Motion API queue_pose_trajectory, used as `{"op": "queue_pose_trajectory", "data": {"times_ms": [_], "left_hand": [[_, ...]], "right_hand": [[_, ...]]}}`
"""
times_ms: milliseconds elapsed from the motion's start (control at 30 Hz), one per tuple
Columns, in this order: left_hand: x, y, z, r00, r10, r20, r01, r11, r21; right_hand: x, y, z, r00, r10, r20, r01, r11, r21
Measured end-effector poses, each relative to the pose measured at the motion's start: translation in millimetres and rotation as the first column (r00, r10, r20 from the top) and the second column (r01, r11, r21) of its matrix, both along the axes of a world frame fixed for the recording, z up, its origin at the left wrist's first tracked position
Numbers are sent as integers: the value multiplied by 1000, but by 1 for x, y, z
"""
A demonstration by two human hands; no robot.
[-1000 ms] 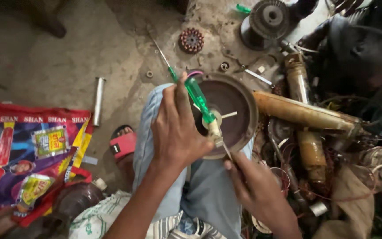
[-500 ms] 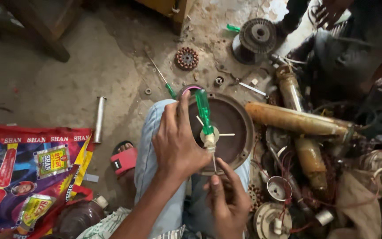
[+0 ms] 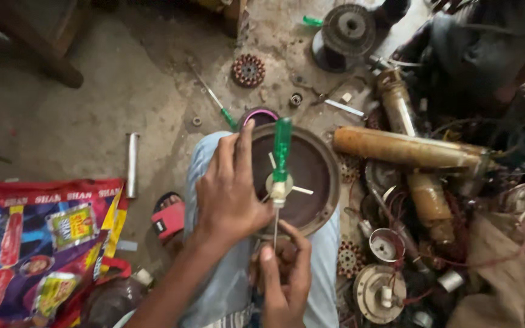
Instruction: The person sits on the floor and uses a green screwdriver to adjust a central hub on a circular metal plate. They insert a metal rod, rotate the hub, and wipe the surface with a dark cloth.
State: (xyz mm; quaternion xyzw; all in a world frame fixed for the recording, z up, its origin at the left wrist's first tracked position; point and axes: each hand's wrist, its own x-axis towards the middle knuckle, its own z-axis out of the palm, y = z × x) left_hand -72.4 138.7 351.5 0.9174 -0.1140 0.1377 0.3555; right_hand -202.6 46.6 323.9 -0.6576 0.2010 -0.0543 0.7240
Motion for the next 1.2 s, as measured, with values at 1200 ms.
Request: {"op": "queue_pose_trajectory", "data": {"times_ms": [1200], "left_hand": [[-109,31,-7,869,-211,-448,-49,864,-502]], "right_hand": [[234,-87,73,-100,859,-502,-67,-509,-858]]}}
